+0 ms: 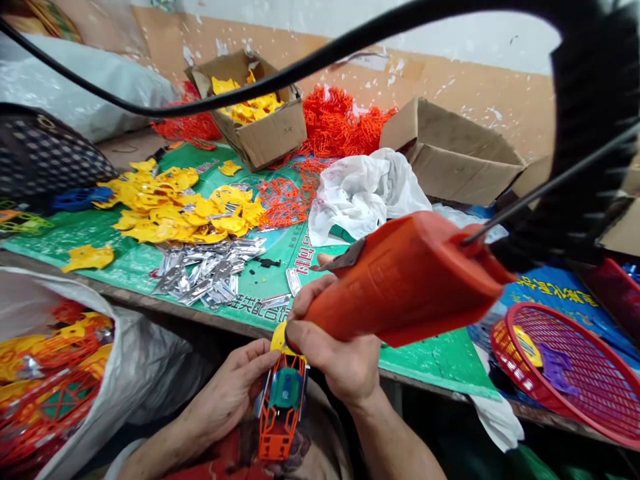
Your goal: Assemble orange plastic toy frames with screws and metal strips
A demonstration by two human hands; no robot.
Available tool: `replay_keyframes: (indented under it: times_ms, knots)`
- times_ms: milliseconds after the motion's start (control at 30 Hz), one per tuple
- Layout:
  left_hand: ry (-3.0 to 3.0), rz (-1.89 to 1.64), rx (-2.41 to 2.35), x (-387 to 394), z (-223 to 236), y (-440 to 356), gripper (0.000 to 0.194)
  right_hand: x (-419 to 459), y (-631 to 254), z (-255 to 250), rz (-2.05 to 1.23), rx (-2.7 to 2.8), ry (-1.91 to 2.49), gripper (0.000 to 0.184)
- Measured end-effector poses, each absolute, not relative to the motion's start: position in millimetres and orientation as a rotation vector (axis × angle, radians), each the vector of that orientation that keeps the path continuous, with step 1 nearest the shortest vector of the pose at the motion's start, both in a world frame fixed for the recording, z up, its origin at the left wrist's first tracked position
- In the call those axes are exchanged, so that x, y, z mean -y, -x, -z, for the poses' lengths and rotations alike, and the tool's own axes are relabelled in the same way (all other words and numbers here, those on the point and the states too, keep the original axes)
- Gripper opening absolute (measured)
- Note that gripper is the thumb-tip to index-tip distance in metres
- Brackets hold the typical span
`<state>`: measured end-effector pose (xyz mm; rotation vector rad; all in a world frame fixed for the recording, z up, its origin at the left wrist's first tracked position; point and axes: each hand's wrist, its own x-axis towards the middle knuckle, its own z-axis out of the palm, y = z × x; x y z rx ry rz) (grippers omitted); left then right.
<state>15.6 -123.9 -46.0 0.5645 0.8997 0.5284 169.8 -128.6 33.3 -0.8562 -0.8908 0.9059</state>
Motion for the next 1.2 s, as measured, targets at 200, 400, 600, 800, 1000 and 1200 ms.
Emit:
replay_keyframes:
  times_ms: [200, 400, 600, 800, 1000, 1200]
  knots:
    - [-0.6, -0.539, -0.89, 126, 46, -15, 0.036, 126, -165, -23, -0.922, 0.953, 0.94, 0.014]
    - [-0.615, -0.538, -0.887, 125, 47, -15, 0.038, 126, -164, -23, -0.934, 0.932, 0.865, 0.024]
    - [-0.627, -0.544, -0.887, 124, 47, -17, 0.037, 124, -165, -18, -0.917, 0.976, 0.927, 0.014]
    - [-0.678, -0.554, -0.9, 125, 52, -16, 0.035, 122, -164, -17, -0.87, 1.009, 1.032, 0.019]
    - [-0.755, -0.594, -0.927, 127, 57, -15, 0.04, 115, -154, -27, -0.921, 0.963, 1.029, 0.033]
    - [-0.783, -0.578, -0.943, 124, 51, -13, 0.037, 116, -154, -29, -0.931, 0.976, 1.047, 0.016]
